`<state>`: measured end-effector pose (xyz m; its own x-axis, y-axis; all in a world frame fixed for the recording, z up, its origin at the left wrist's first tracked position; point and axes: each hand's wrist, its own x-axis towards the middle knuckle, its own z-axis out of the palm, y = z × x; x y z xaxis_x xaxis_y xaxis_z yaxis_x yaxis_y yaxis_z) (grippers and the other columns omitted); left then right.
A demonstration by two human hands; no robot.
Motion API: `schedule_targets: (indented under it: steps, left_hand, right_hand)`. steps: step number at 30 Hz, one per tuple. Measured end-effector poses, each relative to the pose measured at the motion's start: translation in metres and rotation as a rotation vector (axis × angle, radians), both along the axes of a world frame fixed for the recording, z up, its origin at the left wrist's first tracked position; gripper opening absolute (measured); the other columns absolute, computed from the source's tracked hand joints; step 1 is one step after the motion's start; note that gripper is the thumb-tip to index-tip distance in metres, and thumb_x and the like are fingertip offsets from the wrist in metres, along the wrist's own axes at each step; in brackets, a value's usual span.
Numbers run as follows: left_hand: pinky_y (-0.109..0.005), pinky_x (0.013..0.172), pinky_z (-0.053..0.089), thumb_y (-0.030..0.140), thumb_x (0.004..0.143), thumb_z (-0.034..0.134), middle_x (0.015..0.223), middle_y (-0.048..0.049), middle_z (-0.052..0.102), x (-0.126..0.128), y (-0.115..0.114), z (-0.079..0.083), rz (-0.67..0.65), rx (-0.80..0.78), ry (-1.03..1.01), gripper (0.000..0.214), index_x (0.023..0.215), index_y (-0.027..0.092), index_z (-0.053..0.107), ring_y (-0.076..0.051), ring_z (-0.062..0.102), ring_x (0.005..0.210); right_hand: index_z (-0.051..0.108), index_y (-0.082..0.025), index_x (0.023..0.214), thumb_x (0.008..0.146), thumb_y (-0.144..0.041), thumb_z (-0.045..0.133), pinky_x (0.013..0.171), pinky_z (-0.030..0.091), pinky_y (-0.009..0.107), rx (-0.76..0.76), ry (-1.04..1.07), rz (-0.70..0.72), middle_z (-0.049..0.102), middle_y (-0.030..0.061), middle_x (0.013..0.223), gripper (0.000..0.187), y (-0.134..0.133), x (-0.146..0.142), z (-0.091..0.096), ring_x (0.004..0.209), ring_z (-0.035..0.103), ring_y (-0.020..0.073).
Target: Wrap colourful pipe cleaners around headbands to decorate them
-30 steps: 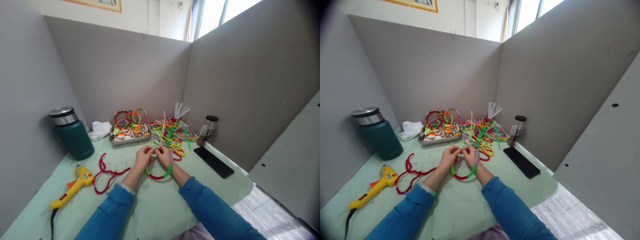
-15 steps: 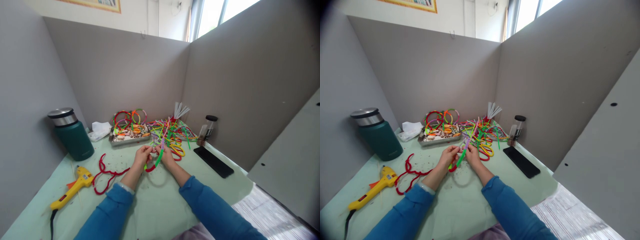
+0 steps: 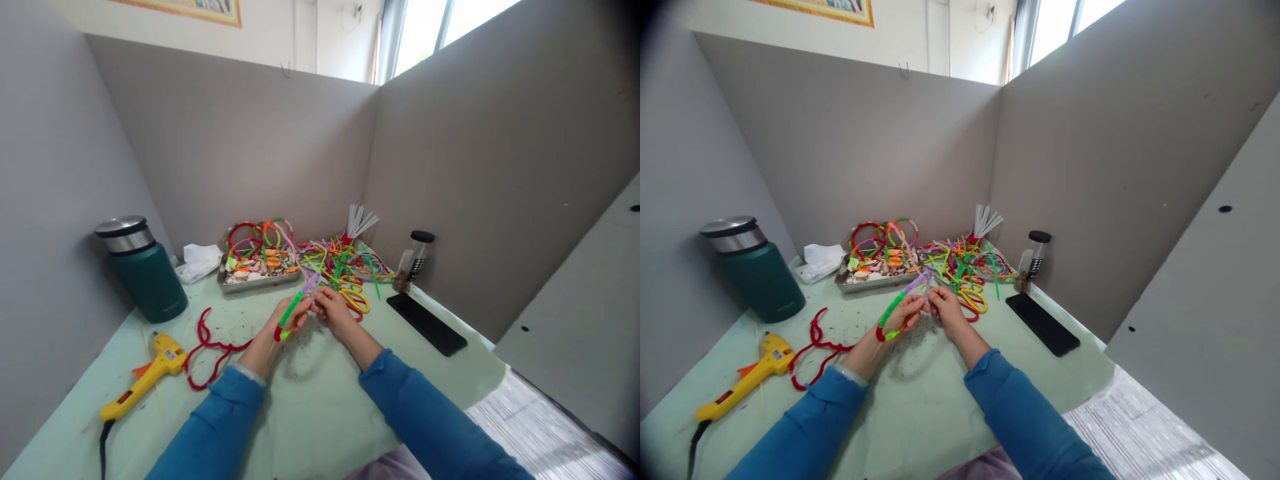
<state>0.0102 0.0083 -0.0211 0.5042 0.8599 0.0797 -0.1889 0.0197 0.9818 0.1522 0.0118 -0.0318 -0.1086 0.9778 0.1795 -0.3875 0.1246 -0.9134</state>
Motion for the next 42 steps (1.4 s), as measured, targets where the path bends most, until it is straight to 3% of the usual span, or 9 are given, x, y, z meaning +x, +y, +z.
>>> schedule_targets:
  steps: [9, 15, 23, 29, 33, 37, 40, 42]
  left_hand:
    - [-0.019, 0.035, 0.019, 0.048, 0.074, 0.056, 0.038, 0.0050, 0.039, -0.001, 0.000, -0.002, -0.093, 0.011, 0.094, 0.040, 0.086, 0.011, 0.064, -0.004, 0.030, 0.031]
    - [-0.018, 0.036, 0.021, 0.046, 0.073, 0.058, 0.041, 0.0037, 0.042, -0.003, -0.013, 0.014, -0.114, 0.020, 0.123, 0.037, 0.080, 0.010, 0.064, -0.004, 0.034, 0.034]
    - [-0.019, 0.035, 0.023, 0.038, 0.060, 0.070, 0.052, 0.0006, 0.053, 0.007, -0.018, 0.025, 0.020, -0.077, 0.092, 0.030, 0.071, 0.011, 0.062, -0.003, 0.035, 0.034]
    - [-0.019, 0.036, 0.026, 0.034, 0.058, 0.070, 0.058, -0.0021, 0.059, 0.007, -0.013, 0.021, 0.191, -0.093, 0.010, 0.031, 0.078, 0.012, 0.060, -0.005, 0.040, 0.036]
    - [-0.019, 0.034, 0.026, 0.031, 0.061, 0.066, 0.053, 0.0002, 0.057, 0.003, -0.005, 0.012, 0.322, -0.121, 0.020, 0.030, 0.084, 0.012, 0.058, -0.006, 0.040, 0.033]
    - [-0.017, 0.034, 0.024, 0.025, 0.064, 0.062, 0.045, 0.0040, 0.051, 0.005, 0.003, 0.001, 0.505, -0.112, 0.104, 0.017, 0.074, 0.014, 0.053, -0.006, 0.038, 0.030]
    - [-0.017, 0.031, 0.022, 0.025, 0.068, 0.060, 0.045, 0.0039, 0.054, 0.008, 0.004, -0.003, 0.503, -0.065, 0.233, 0.013, 0.071, 0.016, 0.051, -0.005, 0.037, 0.027]
    - [-0.016, 0.030, 0.021, 0.026, 0.070, 0.059, 0.043, 0.0041, 0.053, 0.009, 0.002, -0.003, 0.475, -0.017, 0.318, 0.012, 0.069, 0.016, 0.052, -0.005, 0.035, 0.025]
  right_hand:
    - [0.058, -0.015, 0.070, 0.065, -0.031, 0.070, 0.040, 0.032, 0.019, -0.029, 0.108, 0.154, 0.054, -0.0030, 0.052, 0.020, -0.001, -0.001, 0.003, 0.038, 0.045, 0.0066]
    - [0.056, -0.015, 0.064, 0.058, -0.031, 0.075, 0.035, 0.033, 0.020, -0.080, 0.148, 0.208, 0.055, -0.0023, 0.050, 0.025, -0.004, -0.001, 0.005, 0.036, 0.046, 0.0085]
    - [0.055, -0.016, 0.067, 0.070, -0.043, 0.062, 0.037, 0.035, 0.021, -0.129, 0.120, 0.205, 0.053, 0.0000, 0.055, 0.028, 0.000, -0.001, 0.006, 0.044, 0.046, 0.0101]
    - [0.055, -0.016, 0.074, 0.071, -0.044, 0.059, 0.044, 0.037, 0.021, -0.088, 0.051, 0.110, 0.056, 0.0018, 0.063, 0.028, 0.003, -0.004, 0.003, 0.053, 0.050, 0.0117]
    - [0.053, -0.018, 0.070, 0.069, -0.045, 0.061, 0.039, 0.032, 0.020, -0.037, -0.097, 0.003, 0.054, -0.0011, 0.057, 0.029, 0.002, -0.007, -0.002, 0.047, 0.046, 0.0098]
    - [0.051, -0.018, 0.062, 0.070, -0.042, 0.061, 0.036, 0.024, 0.020, 0.019, -0.229, -0.132, 0.044, -0.0056, 0.043, 0.027, -0.001, -0.007, 0.000, 0.036, 0.034, 0.0069]
    - [0.056, -0.017, 0.069, 0.067, -0.039, 0.064, 0.039, 0.028, 0.021, 0.072, -0.267, -0.188, 0.047, -0.0052, 0.046, 0.023, -0.003, -0.006, 0.003, 0.039, 0.038, 0.0077]
    - [0.059, -0.017, 0.083, 0.067, -0.037, 0.064, 0.041, 0.031, 0.021, 0.101, -0.277, -0.136, 0.051, -0.0048, 0.050, 0.026, -0.004, -0.006, 0.003, 0.041, 0.041, 0.0085]
